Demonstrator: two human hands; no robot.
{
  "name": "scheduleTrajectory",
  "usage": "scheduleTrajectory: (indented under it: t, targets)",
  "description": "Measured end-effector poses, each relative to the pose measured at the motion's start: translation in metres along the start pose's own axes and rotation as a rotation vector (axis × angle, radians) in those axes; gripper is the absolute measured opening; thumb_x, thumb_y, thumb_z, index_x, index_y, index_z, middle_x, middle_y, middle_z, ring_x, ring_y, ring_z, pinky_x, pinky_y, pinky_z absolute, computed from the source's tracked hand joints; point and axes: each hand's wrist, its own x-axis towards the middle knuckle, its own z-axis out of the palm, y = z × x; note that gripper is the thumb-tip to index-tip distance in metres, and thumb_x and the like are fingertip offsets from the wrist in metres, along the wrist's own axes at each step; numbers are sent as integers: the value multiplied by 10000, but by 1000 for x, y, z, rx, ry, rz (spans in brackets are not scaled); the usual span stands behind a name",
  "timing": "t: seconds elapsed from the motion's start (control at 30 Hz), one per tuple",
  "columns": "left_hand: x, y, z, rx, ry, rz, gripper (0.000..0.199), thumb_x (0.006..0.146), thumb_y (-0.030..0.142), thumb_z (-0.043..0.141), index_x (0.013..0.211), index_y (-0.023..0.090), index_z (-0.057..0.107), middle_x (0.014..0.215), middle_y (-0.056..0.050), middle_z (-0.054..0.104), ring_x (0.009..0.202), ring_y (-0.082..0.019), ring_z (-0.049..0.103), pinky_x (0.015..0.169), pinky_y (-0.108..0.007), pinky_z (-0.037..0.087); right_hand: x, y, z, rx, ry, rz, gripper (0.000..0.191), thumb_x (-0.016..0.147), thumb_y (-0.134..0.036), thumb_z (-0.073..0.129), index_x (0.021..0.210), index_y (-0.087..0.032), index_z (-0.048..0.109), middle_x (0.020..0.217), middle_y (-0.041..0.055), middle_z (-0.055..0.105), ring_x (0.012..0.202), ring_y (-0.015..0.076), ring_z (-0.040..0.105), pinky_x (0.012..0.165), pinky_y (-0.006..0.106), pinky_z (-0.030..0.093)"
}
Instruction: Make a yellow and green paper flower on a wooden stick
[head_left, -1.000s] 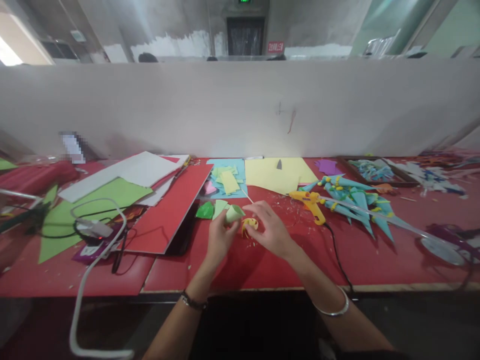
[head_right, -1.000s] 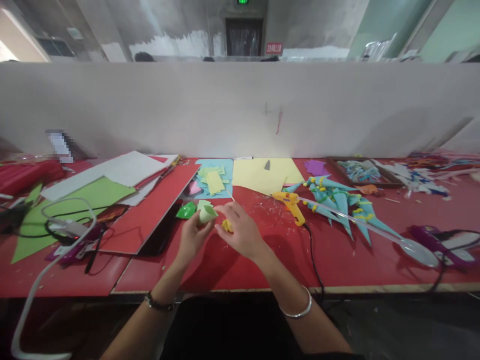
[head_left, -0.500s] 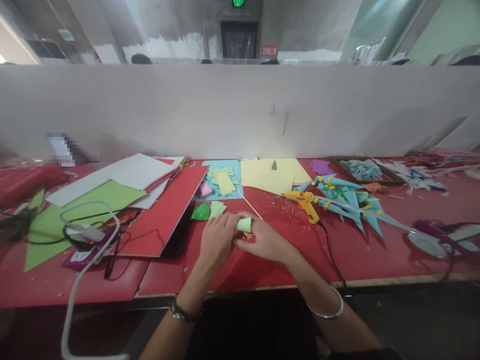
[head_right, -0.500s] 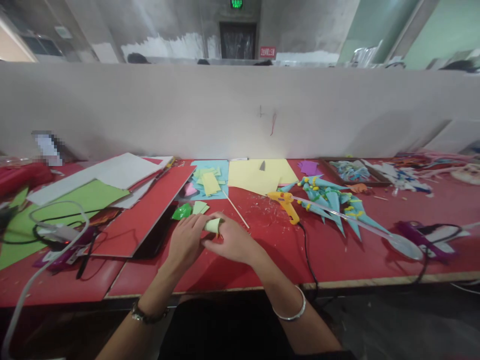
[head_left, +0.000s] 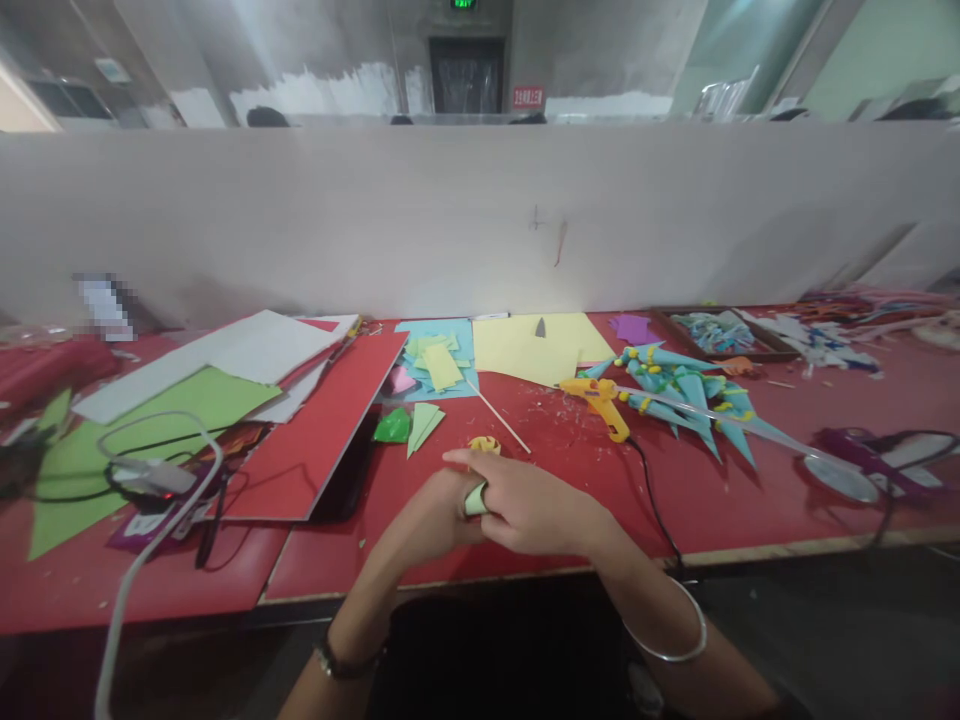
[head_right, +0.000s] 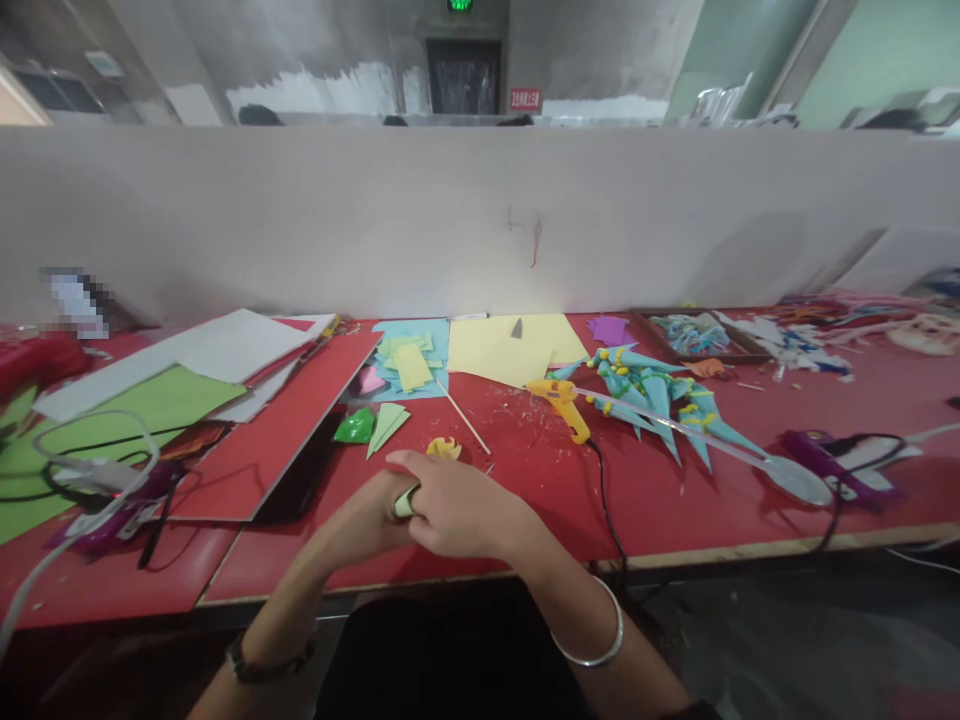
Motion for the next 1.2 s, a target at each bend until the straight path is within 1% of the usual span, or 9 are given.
scheduleTrajectory:
  t: [0.1,0.27,0.53,0.63,0.73,0.87,1.07,1.13,1.2]
  targets:
    - [-5,1,-5,-114,-191,23,90,637,169,558,707,138,605,665,17,601,605,-107,513,537,-184,401,-6,-1,-3,-36,-21,-65,146,732,-111,517,759,-134,658,1328,84,394,1141,199,434,956,326,359]
    - [-8,2,-18,-38,-177,-108,403,548,303,679,930,184,633,921,-25,644,782,-170,570,668,-244,447,-9,-4,-4,-128,-47,-194,146,751,-106,530,651,-131,634,1356,87,352,1164,210,391,970,359,332]
    - [-5,7,-19,-45,-223,-13,145,643,286,610,637,142,596,563,38,504,523,-77,393,487,-183,325,-20,2,-6,107,76,-30,275,753,-25,436,821,-195,641,1318,54,372,1179,189,368,949,361,359]
    - [-8,1,-18,-19,-135,-89,186,692,310,568,624,137,561,522,52,437,495,-64,333,470,-183,273,-35,17,-11,239,197,81,327,782,-32,387,938,-217,607,1225,62,437,1076,144,466,895,318,402]
    - [-5,-5,-16,63,34,-156,235,736,290,494,558,136,505,484,53,359,475,-64,283,451,-195,220,-44,34,-10,289,369,197,269,794,-63,380,809,-207,607,951,46,553,892,140,541,802,310,434]
    - [2,-10,-10,67,161,-140,228,750,309,470,591,147,492,523,40,399,492,-76,312,460,-209,220,-49,49,-3,335,435,267,197,779,-103,396,732,-188,568,762,24,568,714,130,544,666,257,433]
    - [0,-27,-10,-238,126,-234,135,779,294,423,764,170,473,634,26,490,542,-92,428,520,-217,346,-79,87,10,82,616,792,149,746,-253,434,738,-199,572,675,26,599,605,162,546,574,271,407]
    - [-1,-33,-11,-255,197,-226,118,770,289,443,796,174,451,638,39,446,556,-88,408,533,-215,353,-90,108,12,-74,754,952,180,714,-315,473,813,-190,557,700,38,589,627,181,546,593,292,414]
    - [0,-38,-12,-248,271,-209,132,767,298,459,809,173,448,642,44,410,567,-83,391,552,-216,355,-94,131,13,-199,808,992,358,656,-397,537,929,-165,525,812,77,584,735,224,545,660,341,424]
